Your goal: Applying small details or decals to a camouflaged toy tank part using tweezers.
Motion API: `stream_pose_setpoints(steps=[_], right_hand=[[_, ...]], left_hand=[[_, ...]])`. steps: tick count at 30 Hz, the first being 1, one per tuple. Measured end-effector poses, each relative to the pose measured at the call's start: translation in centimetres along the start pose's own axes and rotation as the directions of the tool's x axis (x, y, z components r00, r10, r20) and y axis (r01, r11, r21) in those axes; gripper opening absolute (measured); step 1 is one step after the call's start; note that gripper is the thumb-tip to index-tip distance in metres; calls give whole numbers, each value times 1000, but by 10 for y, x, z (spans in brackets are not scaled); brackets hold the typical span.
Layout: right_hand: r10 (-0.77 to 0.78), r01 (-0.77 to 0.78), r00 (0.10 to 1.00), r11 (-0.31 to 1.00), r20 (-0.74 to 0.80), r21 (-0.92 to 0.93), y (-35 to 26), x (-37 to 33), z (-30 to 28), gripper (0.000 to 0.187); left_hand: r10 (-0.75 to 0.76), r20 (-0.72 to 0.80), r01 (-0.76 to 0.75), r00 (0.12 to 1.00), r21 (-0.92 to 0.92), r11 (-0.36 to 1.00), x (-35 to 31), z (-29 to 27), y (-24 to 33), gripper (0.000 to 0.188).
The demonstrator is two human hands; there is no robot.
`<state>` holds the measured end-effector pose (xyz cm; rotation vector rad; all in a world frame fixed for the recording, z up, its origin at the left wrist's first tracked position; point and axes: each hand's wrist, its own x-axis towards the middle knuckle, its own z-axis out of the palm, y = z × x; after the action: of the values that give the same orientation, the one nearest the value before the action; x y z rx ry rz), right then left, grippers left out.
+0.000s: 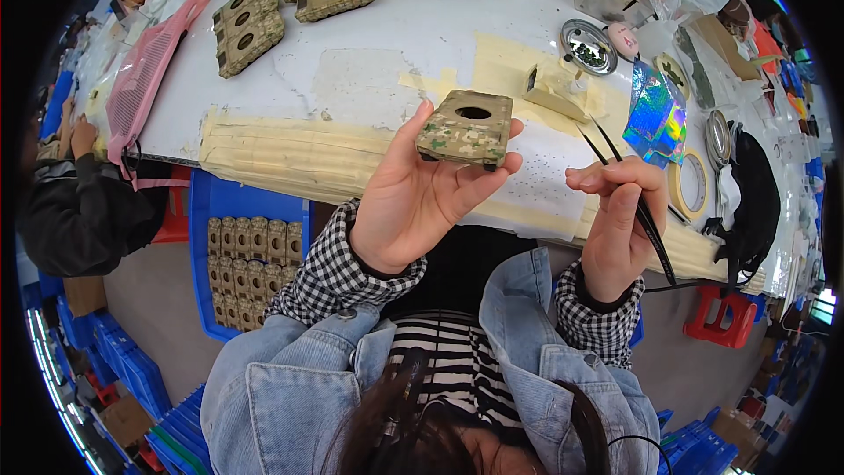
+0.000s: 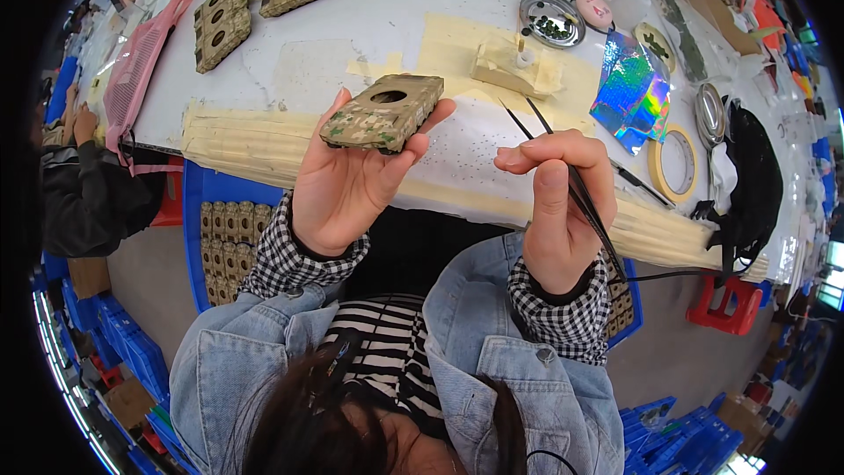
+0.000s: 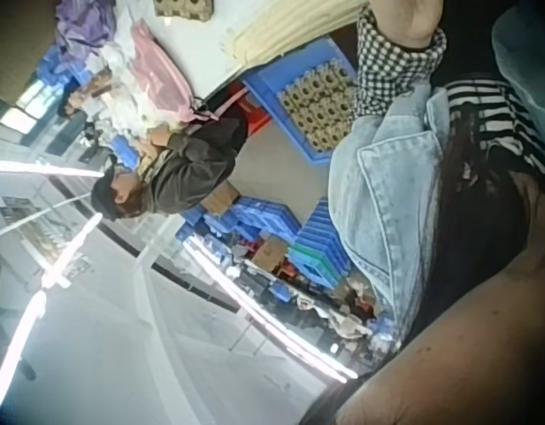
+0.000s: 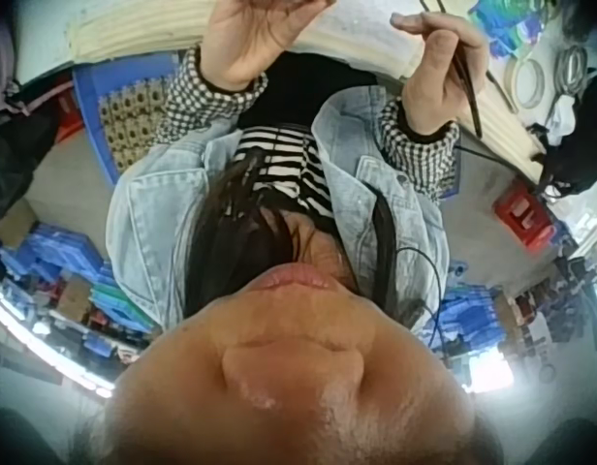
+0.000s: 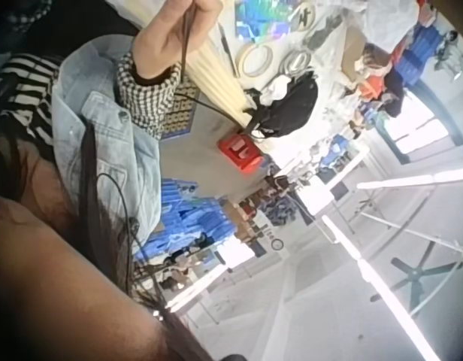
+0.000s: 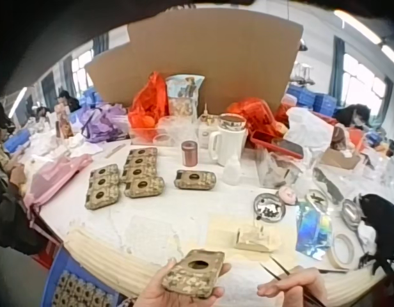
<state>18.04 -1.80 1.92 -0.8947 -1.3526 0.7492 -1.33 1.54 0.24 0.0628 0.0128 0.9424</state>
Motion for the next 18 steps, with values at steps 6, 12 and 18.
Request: stream_pose_setpoints(steps=[6, 12, 18], right_hand=[[0, 0, 1000, 999, 2, -32, 4, 0, -2, 18], [-12, 9, 997, 999, -79, -35, 5, 0, -14, 21], [23, -27, 992, 999, -128, -30, 9, -1, -23, 22]], left_hand=[[23, 5, -23, 1000, 21, 1000, -1, -3, 2, 57], [530, 67, -449, 845, 628, 635, -20, -1, 35, 53], [732, 172, -287, 659, 957, 33, -57, -11, 99, 62]])
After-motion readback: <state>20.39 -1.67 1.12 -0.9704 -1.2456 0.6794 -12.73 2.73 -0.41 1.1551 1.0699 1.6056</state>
